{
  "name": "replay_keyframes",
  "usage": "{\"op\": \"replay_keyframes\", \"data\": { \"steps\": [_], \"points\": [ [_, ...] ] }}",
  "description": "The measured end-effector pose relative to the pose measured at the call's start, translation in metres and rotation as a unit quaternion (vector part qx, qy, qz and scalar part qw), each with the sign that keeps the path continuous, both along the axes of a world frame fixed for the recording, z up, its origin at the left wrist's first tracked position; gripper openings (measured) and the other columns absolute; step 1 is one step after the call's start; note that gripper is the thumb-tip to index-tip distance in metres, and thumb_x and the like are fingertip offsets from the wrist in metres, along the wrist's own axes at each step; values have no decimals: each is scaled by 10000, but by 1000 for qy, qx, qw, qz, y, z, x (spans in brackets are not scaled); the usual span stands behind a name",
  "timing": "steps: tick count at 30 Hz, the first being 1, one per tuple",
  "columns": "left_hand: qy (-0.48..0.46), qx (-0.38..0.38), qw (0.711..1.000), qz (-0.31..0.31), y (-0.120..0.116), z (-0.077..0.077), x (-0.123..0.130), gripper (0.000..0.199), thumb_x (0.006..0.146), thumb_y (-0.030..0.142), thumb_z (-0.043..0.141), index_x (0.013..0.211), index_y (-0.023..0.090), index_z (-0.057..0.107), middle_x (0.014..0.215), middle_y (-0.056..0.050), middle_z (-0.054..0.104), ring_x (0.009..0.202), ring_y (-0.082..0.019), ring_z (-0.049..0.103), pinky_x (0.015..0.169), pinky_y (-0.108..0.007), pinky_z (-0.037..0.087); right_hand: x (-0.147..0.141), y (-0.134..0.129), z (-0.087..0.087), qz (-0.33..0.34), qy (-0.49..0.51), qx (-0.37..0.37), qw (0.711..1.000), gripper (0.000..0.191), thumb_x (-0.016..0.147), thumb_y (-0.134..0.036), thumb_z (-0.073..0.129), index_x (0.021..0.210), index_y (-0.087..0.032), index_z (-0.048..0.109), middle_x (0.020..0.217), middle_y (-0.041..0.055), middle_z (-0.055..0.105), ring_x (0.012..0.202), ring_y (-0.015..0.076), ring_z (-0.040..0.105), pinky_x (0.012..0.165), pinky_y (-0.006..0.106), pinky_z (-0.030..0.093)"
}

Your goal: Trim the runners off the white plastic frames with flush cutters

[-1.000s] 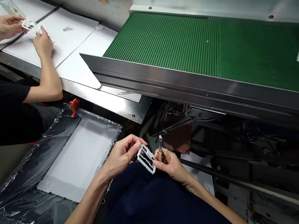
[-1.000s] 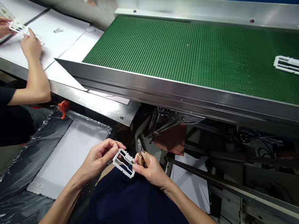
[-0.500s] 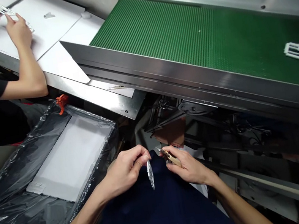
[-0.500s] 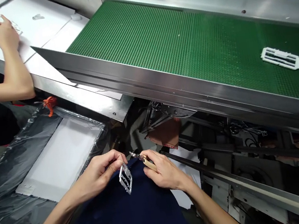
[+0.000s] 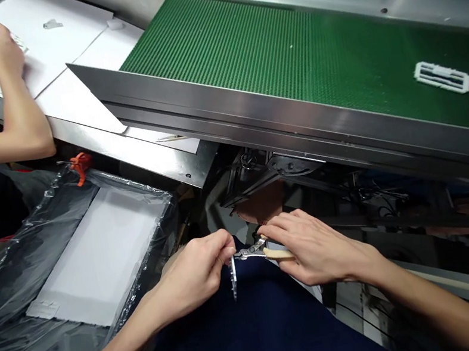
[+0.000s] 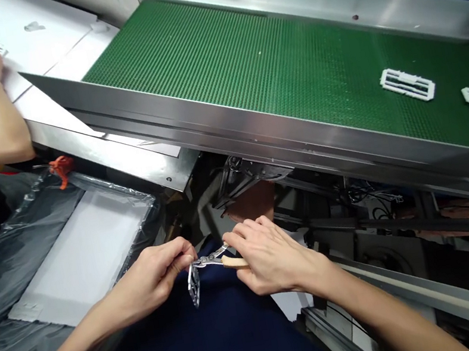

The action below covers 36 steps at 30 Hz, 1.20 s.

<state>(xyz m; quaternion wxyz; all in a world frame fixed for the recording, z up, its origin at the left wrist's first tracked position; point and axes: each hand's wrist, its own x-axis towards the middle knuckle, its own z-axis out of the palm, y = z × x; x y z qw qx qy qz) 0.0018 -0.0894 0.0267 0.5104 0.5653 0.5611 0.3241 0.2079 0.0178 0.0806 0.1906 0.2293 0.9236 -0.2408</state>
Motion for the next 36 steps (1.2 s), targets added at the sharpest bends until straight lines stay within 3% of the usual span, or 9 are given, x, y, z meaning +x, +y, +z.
{"op": "replay_keyframes", "data": {
  "steps": [8, 14, 19, 23, 27, 29, 32, 34, 36],
  "points": [
    [47, 7, 998, -29, 2, 4, 1, 145, 859, 250, 440, 743, 217, 520, 597, 8, 504, 501, -143, 424, 509, -240, 307, -6, 0, 6, 45, -20, 39, 998, 325, 728, -244, 485, 1048, -196, 519, 893, 75, 564, 810, 209, 493, 736, 344, 307],
    [41, 7, 998, -39, 2, 5, 2, 165, 871, 264, 427, 737, 216, 509, 591, 9, 483, 491, -142, 403, 500, -241, 292, -10, 4, 11, 66, -16, 64, 996, 108, 725, -269, 513, 822, -222, 523, 757, 54, 550, 701, 192, 492, 684, 341, 303],
    [31, -14, 998, -45, 1, 2, 3, 184, 880, 288, 419, 739, 212, 509, 585, 12, 470, 494, -139, 392, 502, -243, 296, -19, 9, 14, 82, -43, 59, 994, 43, 711, -245, 513, 723, -218, 545, 653, 43, 549, 570, 165, 485, 563, 302, 261],
    [-2, -40, 999, -16, 0, -1, 1, 217, 879, 340, 437, 751, 198, 539, 600, 15, 486, 520, -133, 408, 513, -239, 315, -18, 14, 7, 36, -47, 9, 998, 40, 680, -219, 521, 642, -214, 531, 556, 11, 518, 457, 122, 416, 497, 278, 190],
    [-100, -102, 989, 42, -6, -10, 5, 246, 876, 399, 453, 862, 184, 573, 752, -9, 570, 649, -144, 489, 593, -243, 385, -2, 16, -9, -57, -62, -53, 995, 112, 770, -260, 469, 685, -214, 525, 560, -9, 530, 467, 109, 422, 487, 254, 222],
    [-201, -150, 966, 69, -11, -21, 12, 247, 862, 395, 497, 980, 189, 565, 896, -34, 592, 772, -160, 537, 690, -261, 426, 8, 15, -18, -114, -74, -58, 989, 132, 802, -288, 448, 728, -214, 529, 595, -9, 550, 503, 113, 452, 501, 243, 250],
    [-371, -229, 888, 144, -18, -39, 25, 322, 854, 378, 528, 1118, 194, 531, 1037, -78, 575, 944, -208, 559, 784, -305, 460, 20, 7, -30, -184, -70, -46, 979, 147, 823, -331, 441, 782, -213, 520, 659, -5, 569, 560, 124, 486, 537, 238, 291],
    [-447, -258, 832, 202, -19, -47, 29, 345, 875, 394, 481, 1129, 169, 543, 1016, -97, 578, 940, -219, 568, 790, -333, 482, 24, -2, -36, -208, -50, -34, 976, 150, 828, -344, 446, 836, -213, 519, 728, 5, 583, 625, 137, 515, 581, 242, 323],
    [-480, -264, 805, 228, -16, -49, 30, 389, 893, 427, 421, 1112, 139, 566, 941, -97, 587, 844, -196, 580, 762, -338, 502, 23, -10, -39, -207, -19, -17, 978, 167, 821, -339, 466, 911, -211, 524, 827, 23, 594, 735, 160, 538, 650, 257, 351]
  ]
}}
